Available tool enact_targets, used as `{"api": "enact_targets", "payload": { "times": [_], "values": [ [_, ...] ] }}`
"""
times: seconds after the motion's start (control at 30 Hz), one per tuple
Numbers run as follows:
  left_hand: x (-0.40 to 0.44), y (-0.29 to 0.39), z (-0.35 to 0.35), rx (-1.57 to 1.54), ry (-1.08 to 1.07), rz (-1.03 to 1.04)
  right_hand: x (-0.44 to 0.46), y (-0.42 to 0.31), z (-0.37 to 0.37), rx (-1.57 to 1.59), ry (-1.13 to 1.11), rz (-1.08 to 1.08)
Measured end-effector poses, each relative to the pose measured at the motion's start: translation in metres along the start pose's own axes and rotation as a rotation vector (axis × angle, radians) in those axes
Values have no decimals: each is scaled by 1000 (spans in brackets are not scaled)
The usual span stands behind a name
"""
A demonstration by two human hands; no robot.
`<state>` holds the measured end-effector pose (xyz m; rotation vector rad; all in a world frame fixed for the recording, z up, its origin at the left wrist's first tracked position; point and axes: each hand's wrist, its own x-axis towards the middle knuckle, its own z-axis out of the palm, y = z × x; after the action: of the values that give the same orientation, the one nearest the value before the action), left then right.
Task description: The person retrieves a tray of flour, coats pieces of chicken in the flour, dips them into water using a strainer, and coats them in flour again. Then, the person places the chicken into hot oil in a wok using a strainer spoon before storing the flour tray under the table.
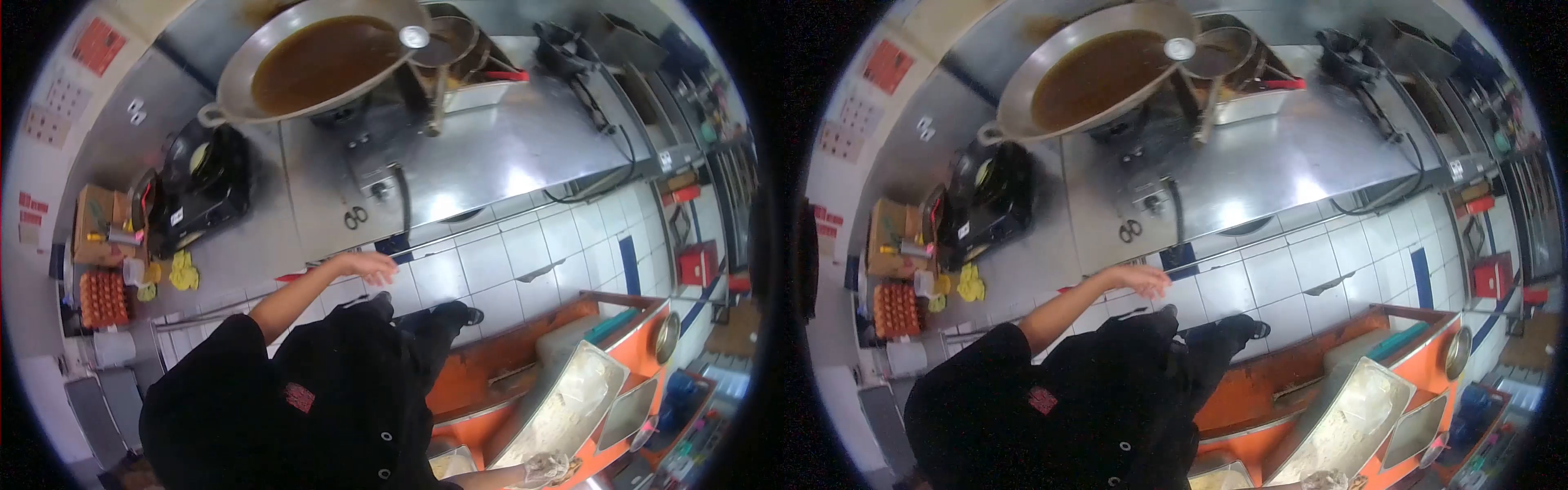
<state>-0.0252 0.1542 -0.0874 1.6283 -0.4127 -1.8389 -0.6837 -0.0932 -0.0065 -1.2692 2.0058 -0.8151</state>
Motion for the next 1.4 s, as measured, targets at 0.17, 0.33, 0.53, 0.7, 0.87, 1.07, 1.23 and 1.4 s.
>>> {"api": "enact_targets", "payload": {
  "times": [0.17,0.33,0.53,0.7,0.87,1.07,1.23,1.4],
  "values": [
    [-51,99,-32,-609,-11,496,-21,-75,11,253,-42,-108],
    [-25,214,-60,-669,509,677,-9,-175,43,540,-222,-242],
    [11,268,-88,-616,506,599,61,-276,136,980,-658,-252],
    [12,302,-84,-648,493,515,141,-328,191,1273,-953,-143],
    [-33,351,-64,-865,418,558,207,-366,233,1410,-1126,-74],
    [-4,368,-35,-1100,-21,758,253,-410,274,1462,-1293,-21],
    [0,370,-21,-1335,-369,950,270,-456,314,1442,-1454,-7],
    [10,366,10,-1377,-706,1065,295,-489,351,1418,-1602,24]
  ]
}}
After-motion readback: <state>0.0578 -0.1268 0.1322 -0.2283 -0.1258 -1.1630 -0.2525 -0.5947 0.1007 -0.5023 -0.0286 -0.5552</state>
